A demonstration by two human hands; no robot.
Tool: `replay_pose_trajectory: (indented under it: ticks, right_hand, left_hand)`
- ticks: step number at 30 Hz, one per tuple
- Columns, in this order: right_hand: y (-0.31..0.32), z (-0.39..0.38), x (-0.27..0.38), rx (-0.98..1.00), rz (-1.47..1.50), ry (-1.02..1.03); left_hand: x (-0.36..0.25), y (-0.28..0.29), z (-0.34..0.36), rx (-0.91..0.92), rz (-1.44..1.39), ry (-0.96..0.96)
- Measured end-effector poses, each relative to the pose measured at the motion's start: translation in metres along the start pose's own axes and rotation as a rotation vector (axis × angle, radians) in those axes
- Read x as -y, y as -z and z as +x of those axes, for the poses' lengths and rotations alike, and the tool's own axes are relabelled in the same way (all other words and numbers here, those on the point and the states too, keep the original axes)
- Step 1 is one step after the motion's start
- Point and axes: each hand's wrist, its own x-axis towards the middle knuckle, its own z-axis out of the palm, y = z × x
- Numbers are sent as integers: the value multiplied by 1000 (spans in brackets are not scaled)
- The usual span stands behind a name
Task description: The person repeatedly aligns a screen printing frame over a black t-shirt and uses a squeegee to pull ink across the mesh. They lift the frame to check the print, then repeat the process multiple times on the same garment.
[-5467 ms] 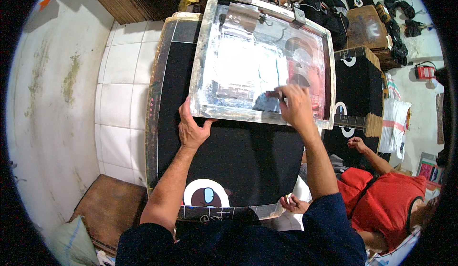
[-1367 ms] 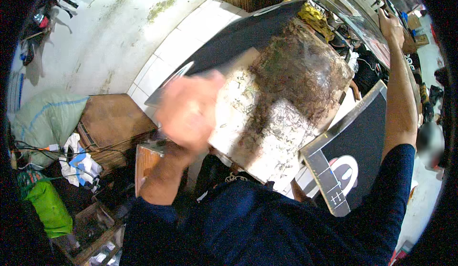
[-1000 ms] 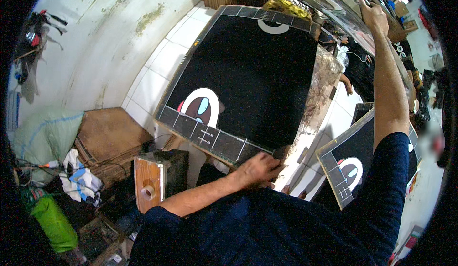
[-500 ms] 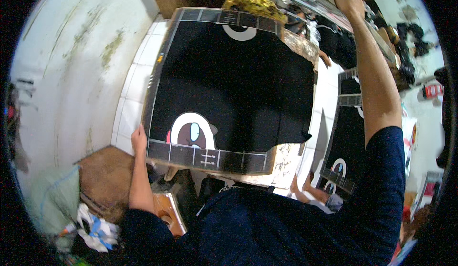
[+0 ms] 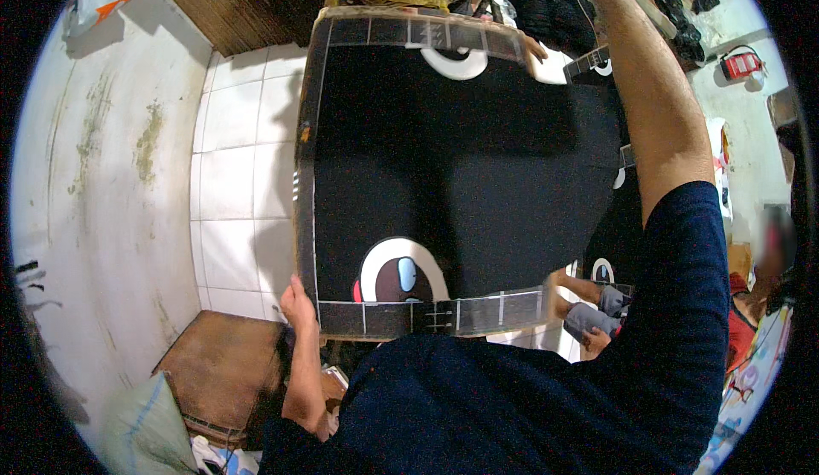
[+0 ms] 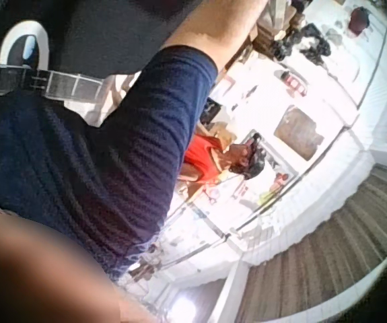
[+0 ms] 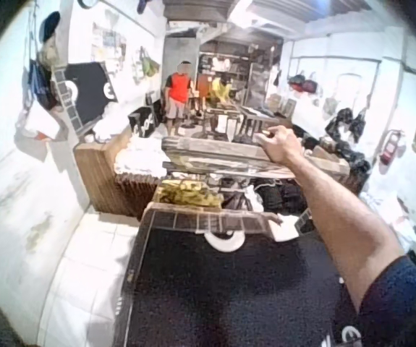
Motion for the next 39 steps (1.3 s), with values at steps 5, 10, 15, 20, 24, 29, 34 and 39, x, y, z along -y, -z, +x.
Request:
replay_pose_trajectory:
  ticks: [5, 10, 15, 20, 24, 29, 34, 39]
  right_hand:
    - [3, 27, -3, 2, -8, 18]
    - [7, 55, 7, 14, -35, 45]
    - [11, 74, 4, 128, -23, -2]
    - [10, 79, -4, 20, 18, 90]
    - [11, 82, -2, 55, -14, 59]
    - [16, 86, 6, 74, -45, 16]
    - [26, 58, 11, 93, -61, -49]
    - [3, -31, -7, 82, 13, 3]
  left_hand:
    - [2, 27, 6, 64, 48, -144]
    - [-12, 39, 2, 190, 90, -257]
    - [-35, 34, -10, 197, 183, -211]
    - [-52, 30, -12, 169, 311, -164]
    - [-43, 22, -11, 102, 77, -236]
    - [-18, 17, 5, 55, 295, -217]
    - [-74, -12, 20, -125, 523, -266]
    - [-290, -113, 26, 405, -348, -568]
